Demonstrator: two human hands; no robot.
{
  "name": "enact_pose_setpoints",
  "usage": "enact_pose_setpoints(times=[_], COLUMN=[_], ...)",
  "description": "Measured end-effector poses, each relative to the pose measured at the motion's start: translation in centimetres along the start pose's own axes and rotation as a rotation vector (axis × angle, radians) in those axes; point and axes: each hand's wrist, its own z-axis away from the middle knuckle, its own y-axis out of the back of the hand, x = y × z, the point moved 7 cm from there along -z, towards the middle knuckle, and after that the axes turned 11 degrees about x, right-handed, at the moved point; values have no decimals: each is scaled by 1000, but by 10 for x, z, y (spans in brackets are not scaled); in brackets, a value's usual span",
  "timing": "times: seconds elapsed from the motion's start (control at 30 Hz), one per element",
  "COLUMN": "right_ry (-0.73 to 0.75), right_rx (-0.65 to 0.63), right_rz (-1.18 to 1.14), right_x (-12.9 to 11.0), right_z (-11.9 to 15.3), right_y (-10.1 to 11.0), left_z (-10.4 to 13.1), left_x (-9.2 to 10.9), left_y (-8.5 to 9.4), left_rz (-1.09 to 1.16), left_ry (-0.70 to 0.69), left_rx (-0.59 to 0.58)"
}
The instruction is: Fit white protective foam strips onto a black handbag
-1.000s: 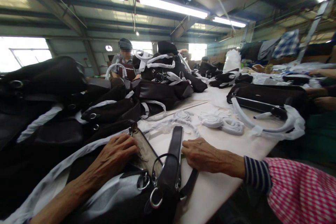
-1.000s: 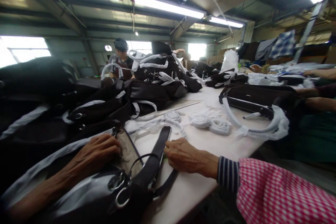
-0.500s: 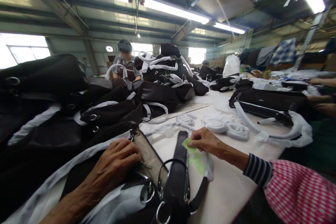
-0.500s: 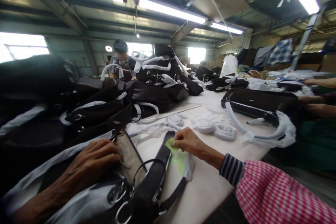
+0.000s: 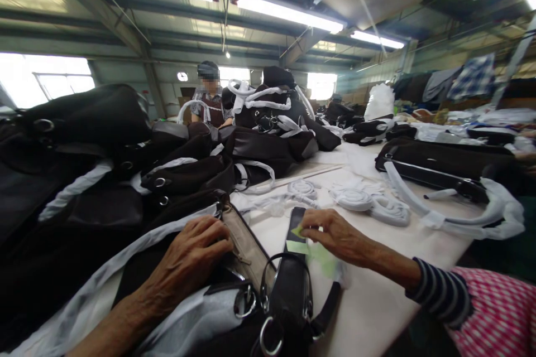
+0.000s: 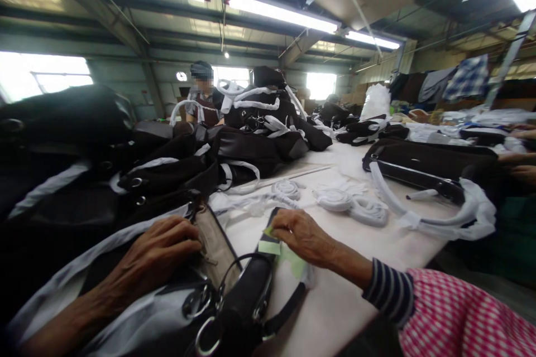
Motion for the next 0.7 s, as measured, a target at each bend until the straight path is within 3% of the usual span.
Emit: enact_pose_setpoints(times=[0.1,0.23,0.37,0.53,0.7], right_ry=[-126,-374,-403,-349,-360], right_rx=[26,-71,-136,-388,-609], right_rz=[-196,-496,-504,-458,-421], right_x=[-4,-13,-21,-23,-6], right_z=[-26,-51,-70,-87,-98], right_y=[-10,-67,-113,-133,-143], left_z=[-2,-3,-5,-15,-30], left_x=[2,2,2,7,17], left_y=[1,1,4,5,11], left_rz=[-30,-36,-28,-41,-74], left_ry=[-1,8,-8,-17,-57], left_rx=[-1,-43,-49,-202,-262])
